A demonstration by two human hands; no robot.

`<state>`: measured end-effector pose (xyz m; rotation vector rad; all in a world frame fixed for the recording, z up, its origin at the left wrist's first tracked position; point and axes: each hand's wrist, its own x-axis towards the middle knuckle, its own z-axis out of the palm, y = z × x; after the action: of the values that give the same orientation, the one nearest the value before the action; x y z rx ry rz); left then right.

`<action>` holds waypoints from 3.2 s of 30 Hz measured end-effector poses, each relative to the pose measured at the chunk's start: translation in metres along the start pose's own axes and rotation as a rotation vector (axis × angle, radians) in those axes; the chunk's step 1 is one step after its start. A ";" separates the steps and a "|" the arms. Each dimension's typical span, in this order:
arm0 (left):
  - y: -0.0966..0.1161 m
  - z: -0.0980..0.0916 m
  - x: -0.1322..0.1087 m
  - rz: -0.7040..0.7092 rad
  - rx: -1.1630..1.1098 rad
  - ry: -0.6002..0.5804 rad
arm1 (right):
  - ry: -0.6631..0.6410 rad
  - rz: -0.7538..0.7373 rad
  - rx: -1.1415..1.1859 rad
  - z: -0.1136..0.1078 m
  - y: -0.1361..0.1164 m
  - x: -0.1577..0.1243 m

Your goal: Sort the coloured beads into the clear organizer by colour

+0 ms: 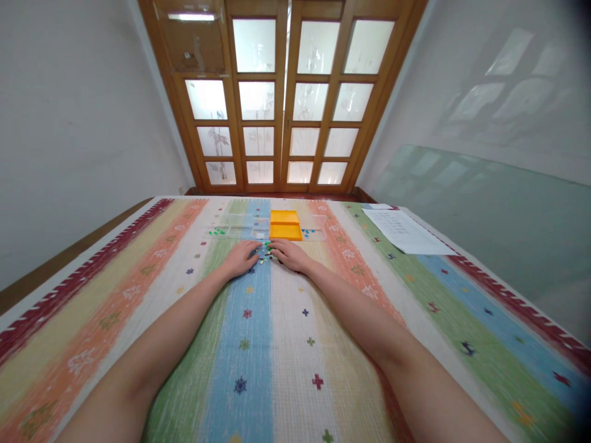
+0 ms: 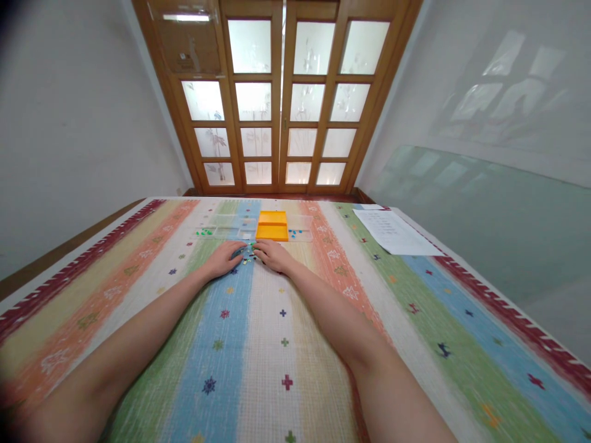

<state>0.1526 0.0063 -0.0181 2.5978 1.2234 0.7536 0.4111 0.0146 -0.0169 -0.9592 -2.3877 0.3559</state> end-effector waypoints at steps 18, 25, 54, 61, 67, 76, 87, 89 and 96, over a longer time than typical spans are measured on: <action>-0.006 0.001 -0.002 -0.023 0.135 0.011 | -0.045 0.008 -0.047 0.005 -0.013 0.002; -0.007 -0.001 -0.002 -0.085 0.149 0.040 | -0.123 -0.081 -0.012 0.006 -0.014 0.008; 0.024 0.008 0.029 0.135 0.039 -0.119 | -0.039 -0.060 -0.055 -0.029 0.009 -0.023; 0.026 0.011 0.036 0.127 0.030 -0.095 | -0.051 -0.075 0.004 -0.033 0.018 -0.025; 0.034 0.015 0.035 0.082 0.076 -0.058 | -0.048 -0.049 -0.078 -0.046 0.019 -0.040; 0.039 0.018 0.033 0.025 0.093 -0.027 | -0.019 0.029 -0.113 -0.050 0.023 -0.040; 0.017 0.001 0.018 0.073 -0.008 -0.057 | 0.007 0.035 0.062 -0.056 0.035 -0.046; 0.016 -0.002 0.019 0.082 -0.014 -0.076 | 0.005 0.025 0.031 -0.054 0.033 -0.045; 0.015 -0.006 0.021 0.107 -0.012 -0.078 | -0.004 -0.006 0.024 -0.053 0.033 -0.045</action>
<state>0.1707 0.0120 0.0006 2.6733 1.0621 0.6692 0.4870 0.0087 -0.0048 -0.9411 -2.3839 0.3834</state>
